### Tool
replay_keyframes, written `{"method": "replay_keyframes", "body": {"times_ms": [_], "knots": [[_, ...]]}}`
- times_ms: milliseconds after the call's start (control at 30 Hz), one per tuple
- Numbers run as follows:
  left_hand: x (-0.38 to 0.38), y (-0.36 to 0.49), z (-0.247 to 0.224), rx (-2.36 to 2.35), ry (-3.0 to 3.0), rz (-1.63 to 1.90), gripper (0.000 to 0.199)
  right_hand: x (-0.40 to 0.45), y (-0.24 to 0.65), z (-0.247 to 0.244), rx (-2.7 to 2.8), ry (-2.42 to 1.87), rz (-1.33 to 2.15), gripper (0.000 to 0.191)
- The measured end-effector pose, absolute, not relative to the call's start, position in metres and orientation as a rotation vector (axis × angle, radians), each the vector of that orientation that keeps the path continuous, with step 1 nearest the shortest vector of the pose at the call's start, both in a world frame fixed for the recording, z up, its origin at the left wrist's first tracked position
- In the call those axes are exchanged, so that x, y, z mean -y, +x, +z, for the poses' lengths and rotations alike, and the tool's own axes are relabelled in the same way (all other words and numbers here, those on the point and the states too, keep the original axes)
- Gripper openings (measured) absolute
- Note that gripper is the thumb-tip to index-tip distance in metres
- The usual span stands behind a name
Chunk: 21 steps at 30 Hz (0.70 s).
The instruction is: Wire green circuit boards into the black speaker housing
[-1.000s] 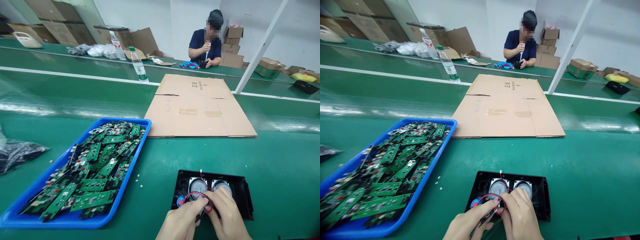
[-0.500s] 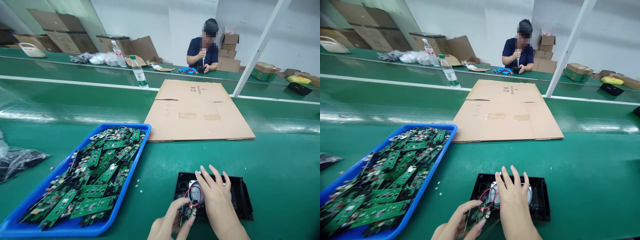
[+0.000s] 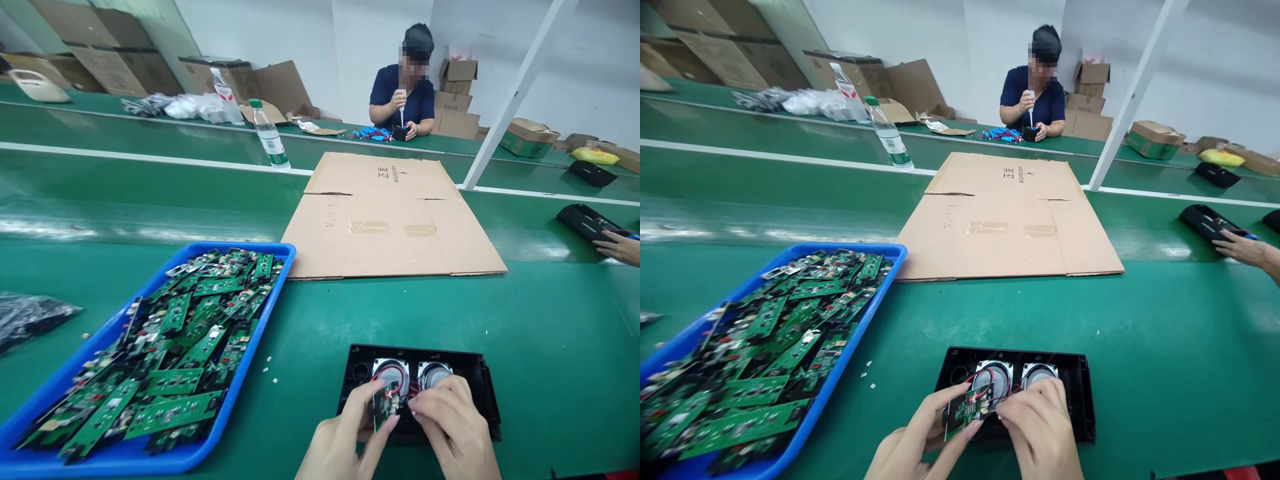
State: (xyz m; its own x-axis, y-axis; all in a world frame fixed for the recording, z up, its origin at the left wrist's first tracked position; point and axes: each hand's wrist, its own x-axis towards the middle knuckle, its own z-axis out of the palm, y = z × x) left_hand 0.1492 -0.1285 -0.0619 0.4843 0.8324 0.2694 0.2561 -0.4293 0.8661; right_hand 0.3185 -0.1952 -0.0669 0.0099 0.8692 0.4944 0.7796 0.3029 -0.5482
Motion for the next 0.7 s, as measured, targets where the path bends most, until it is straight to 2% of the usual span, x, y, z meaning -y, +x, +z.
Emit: {"method": "replay_keyframes", "body": {"times_ms": [300,700], "knots": [[0.126,0.150,-0.071,-0.934,2.078,0.822,0.036,0.184,0.310,-0.065,1.819,-1.540,-0.041,0.012],[0.128,0.155,-0.074,-0.984,2.382,0.835,0.034,0.180,0.299,-0.067,1.823,-1.540,-0.186,0.024]]}}
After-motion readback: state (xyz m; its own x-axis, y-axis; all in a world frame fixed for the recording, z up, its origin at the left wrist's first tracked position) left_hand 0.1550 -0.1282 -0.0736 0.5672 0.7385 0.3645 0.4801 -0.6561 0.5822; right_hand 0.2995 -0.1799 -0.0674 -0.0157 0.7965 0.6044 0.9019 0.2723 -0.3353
